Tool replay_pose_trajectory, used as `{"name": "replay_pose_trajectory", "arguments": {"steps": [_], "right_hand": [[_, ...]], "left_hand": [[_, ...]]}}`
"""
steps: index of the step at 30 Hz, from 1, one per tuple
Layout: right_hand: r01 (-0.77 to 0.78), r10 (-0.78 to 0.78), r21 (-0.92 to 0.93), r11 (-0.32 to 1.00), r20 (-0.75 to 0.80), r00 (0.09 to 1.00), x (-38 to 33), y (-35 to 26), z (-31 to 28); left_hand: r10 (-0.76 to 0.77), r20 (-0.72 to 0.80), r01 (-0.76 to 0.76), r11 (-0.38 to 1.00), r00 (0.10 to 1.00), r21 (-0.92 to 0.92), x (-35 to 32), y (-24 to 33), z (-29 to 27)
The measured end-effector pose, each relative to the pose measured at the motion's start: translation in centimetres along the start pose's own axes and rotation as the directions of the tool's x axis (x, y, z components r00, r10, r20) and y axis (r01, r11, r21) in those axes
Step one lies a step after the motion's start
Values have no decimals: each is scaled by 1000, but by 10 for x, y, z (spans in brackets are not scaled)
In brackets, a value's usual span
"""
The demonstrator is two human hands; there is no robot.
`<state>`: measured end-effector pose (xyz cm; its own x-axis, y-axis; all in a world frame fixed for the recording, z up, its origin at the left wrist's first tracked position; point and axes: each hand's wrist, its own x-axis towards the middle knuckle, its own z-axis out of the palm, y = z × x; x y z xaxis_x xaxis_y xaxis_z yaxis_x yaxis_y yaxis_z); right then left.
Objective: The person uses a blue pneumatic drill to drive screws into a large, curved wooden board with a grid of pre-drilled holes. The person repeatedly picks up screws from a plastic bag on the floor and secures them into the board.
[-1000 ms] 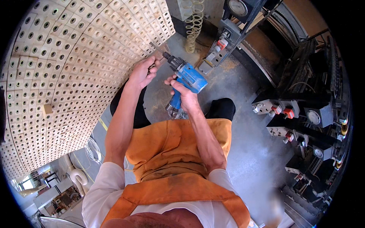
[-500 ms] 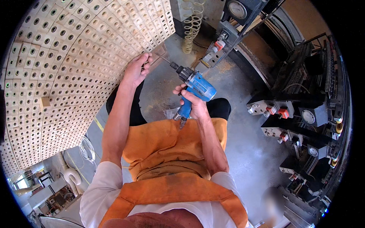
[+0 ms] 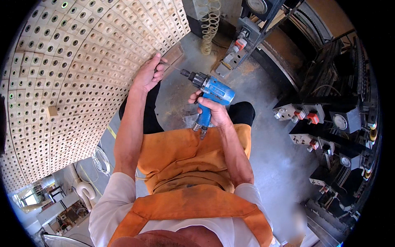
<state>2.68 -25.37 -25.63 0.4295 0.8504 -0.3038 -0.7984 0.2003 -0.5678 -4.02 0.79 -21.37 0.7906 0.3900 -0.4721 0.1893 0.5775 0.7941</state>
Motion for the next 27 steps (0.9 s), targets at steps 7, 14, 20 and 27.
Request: {"name": "replay_pose_trajectory", "arguments": {"steps": [7, 14, 20, 27], "right_hand": [[59, -63, -93, 994, -40, 997, -3, 4, 4], [157, -162, -50, 986, -125, 979, 14, 24, 28], [192, -191, -1, 981, -102, 976, 29, 22, 39], [186, -180, 48, 981, -103, 978, 33, 25, 42]], "left_hand": [[112, -50, -93, 953, 992, 288, 5, 1, 12], [136, -74, -139, 989, 988, -41, 14, -2, 19], [137, -26, -139, 969, 990, -206, 16, -6, 17], [136, -55, -145, 962, 989, -231, 17, -9, 14]]}}
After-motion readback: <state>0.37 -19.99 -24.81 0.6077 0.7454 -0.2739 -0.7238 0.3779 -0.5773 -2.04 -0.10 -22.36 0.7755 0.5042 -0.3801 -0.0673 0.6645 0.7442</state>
